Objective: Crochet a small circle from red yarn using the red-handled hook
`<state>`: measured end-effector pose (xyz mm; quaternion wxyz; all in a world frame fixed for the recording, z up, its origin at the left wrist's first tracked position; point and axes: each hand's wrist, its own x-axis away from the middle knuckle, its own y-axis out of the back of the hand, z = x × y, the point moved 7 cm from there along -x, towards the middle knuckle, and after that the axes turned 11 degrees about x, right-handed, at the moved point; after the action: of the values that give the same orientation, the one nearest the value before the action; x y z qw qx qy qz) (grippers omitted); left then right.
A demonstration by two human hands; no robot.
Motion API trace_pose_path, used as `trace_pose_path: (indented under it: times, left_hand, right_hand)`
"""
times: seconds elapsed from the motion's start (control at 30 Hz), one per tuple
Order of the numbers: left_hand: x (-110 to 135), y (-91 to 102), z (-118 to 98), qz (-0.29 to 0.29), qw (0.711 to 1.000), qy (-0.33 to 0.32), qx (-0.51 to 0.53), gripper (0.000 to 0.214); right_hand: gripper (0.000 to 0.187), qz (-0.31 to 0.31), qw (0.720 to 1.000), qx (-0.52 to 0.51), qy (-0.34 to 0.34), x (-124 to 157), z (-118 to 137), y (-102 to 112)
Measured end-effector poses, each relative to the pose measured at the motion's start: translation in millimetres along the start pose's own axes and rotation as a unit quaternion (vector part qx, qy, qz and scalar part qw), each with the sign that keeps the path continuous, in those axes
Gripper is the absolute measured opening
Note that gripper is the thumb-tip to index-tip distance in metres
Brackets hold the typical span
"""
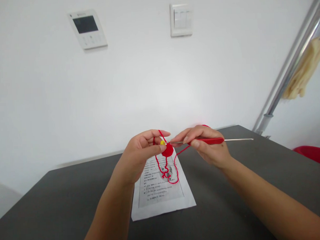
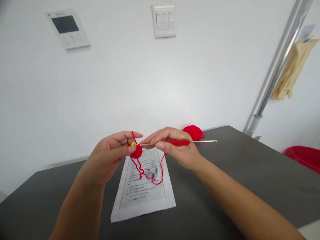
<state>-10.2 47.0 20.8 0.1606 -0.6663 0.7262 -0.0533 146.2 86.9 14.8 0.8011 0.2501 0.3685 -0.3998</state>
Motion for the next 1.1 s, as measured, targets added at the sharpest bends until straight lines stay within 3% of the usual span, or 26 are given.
trace_pose_path:
  times: [0.2, 0.53, 0.9, 1.1]
  left_hand:
    - [-0.4, -2.8, 5.0, 0.027, 0.999, 0.031, -0.034, 0.027]
    - [-1.9, -3.2, 12.8, 0.022, 0.991, 0.059, -0.114, 0.03]
    - [1.2, -2.7, 5.0, -0.003, 0.98, 0.018, -0.199, 0.035]
    - [8.4, -4.6, -5.0, -0.074, 0.934, -0.069, -0.342, 0.029]
  right_hand:
    - [0.005, 0.086, 0.996, -0.026, -0.006, -4.2, 0.2, 2.9]
    - [0.013, 0.176, 0.98, 0.089, 0.009, -4.6, 15.6, 3.9]
    - [0.011, 0.16, 0.964, 0.214, 0.014, -2.2, 20.1, -1.2]
    - [0.01, 0.16, 0.925, 0.335, 0.082, -0.4, 30.9, -13.9]
